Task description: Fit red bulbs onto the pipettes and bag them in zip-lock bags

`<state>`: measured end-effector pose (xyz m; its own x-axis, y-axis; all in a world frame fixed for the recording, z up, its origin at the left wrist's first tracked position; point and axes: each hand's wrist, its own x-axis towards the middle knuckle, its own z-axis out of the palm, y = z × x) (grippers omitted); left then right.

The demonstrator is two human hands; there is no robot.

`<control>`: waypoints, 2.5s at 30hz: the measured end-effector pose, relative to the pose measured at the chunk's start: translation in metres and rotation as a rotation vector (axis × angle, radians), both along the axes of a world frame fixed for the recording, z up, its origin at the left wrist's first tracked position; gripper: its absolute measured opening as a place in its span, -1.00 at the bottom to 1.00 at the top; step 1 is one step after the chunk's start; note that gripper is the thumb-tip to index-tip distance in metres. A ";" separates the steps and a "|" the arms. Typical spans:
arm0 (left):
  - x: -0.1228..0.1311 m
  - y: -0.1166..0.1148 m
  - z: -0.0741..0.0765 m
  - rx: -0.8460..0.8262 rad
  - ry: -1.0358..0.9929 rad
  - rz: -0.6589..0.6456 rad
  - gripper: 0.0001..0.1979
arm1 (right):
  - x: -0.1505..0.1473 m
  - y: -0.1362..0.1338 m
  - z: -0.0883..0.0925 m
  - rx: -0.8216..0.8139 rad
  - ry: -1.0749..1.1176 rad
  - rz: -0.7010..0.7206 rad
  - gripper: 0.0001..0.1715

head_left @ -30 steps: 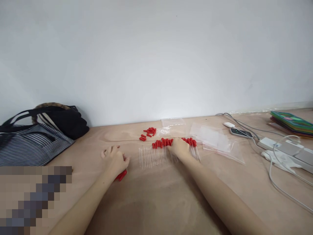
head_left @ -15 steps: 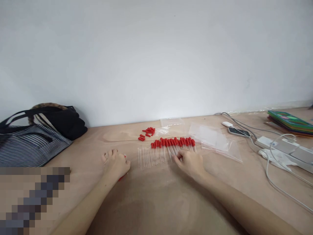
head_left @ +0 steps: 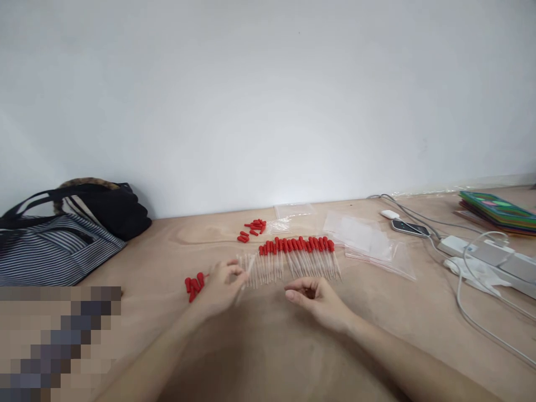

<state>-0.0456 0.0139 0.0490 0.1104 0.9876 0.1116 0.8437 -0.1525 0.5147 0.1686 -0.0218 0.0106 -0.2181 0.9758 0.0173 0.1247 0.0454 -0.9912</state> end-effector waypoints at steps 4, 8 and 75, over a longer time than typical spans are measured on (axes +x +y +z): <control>0.039 -0.041 -0.009 -0.060 -0.101 -0.216 -0.77 | -0.011 -0.008 -0.001 -0.188 0.317 0.102 -0.60; 0.053 -0.053 -0.015 -0.030 -0.106 -0.359 -0.80 | -0.016 -0.011 -0.007 -0.173 0.444 0.102 -0.65; 0.045 -0.042 -0.025 -0.181 -0.694 -0.276 -0.77 | 0.014 -0.019 0.006 0.747 -0.668 0.029 -0.69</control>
<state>-0.0002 -0.0279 0.0236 0.3191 0.9439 0.0846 0.2620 -0.1736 0.9493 0.1826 -0.0406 0.0167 -0.4302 0.7588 0.4891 0.6341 0.6396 -0.4345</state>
